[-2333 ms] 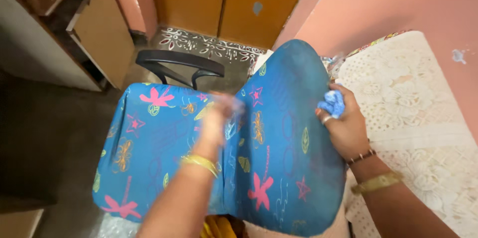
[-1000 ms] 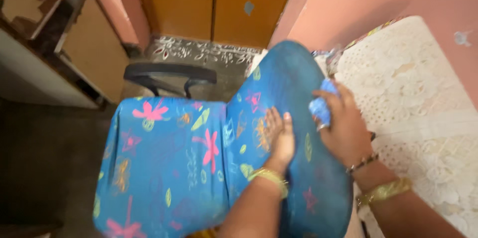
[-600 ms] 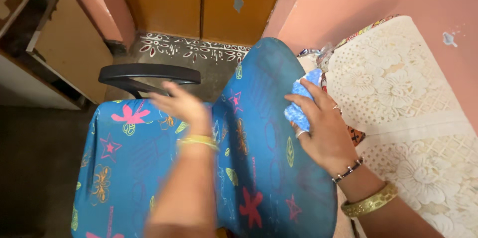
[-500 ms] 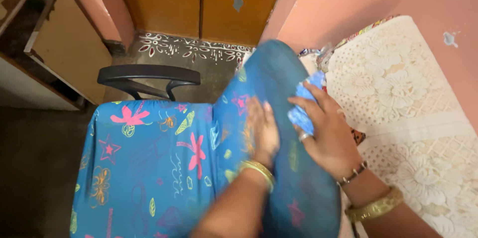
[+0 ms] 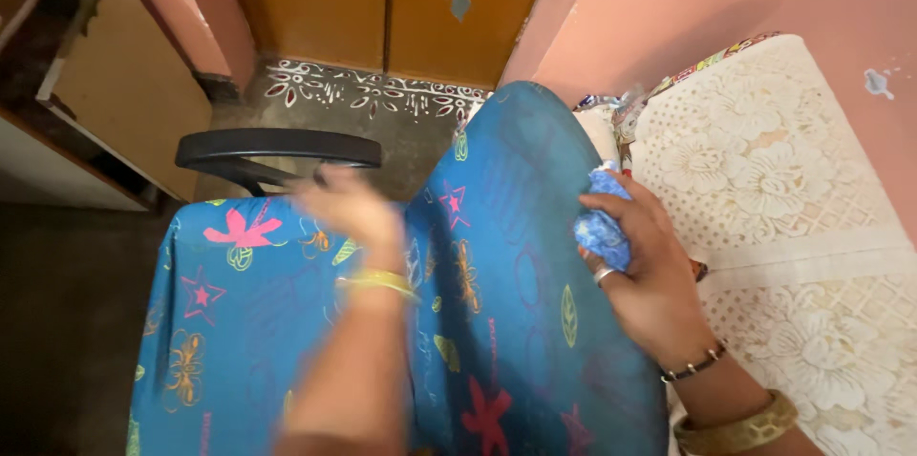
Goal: The person wipes a chair seat and backrest with a blue cloth, then cleans a stool seat and backrest. They move a stack of newspapers on top of a computer tower, adjust two computer monitors, and wipe the desk surface with the cloth.
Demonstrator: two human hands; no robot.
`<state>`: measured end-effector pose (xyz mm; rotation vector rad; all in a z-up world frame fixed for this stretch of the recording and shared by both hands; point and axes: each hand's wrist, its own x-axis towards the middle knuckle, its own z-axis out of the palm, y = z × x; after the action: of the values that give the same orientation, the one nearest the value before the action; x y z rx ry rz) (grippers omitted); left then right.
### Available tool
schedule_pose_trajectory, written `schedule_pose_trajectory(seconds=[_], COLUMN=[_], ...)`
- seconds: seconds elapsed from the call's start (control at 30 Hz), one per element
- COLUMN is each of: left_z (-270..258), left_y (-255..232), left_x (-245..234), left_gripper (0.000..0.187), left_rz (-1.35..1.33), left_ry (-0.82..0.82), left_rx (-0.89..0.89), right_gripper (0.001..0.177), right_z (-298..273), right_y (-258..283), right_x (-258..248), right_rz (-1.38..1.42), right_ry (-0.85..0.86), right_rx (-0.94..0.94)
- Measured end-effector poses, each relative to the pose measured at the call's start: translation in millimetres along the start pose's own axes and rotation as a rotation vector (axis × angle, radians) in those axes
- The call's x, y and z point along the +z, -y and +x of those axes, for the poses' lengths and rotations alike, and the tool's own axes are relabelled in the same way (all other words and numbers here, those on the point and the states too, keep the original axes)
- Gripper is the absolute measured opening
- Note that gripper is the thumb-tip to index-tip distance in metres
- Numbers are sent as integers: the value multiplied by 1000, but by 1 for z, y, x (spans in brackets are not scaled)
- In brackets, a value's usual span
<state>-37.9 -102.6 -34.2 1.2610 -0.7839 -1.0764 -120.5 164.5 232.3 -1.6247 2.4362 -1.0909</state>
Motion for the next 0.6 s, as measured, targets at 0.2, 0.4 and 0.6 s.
schedule_pose_trajectory(seconds=[0.2, 0.4, 0.6], left_z=[-174, -206, -180], left_y=[1, 20, -49], left_x=[6, -83, -136], left_gripper=[75, 80, 92], left_rz=[458, 572, 327], left_ry=[852, 1044, 1320], left_rx=[-89, -387, -794], right_gripper=[52, 52, 58], right_z=[0, 10, 30], right_y=[-8, -33, -68], right_x=[-3, 16, 33], right_rz=[-73, 232, 740], right_ry=[-21, -61, -69], right_rx=[7, 121, 364])
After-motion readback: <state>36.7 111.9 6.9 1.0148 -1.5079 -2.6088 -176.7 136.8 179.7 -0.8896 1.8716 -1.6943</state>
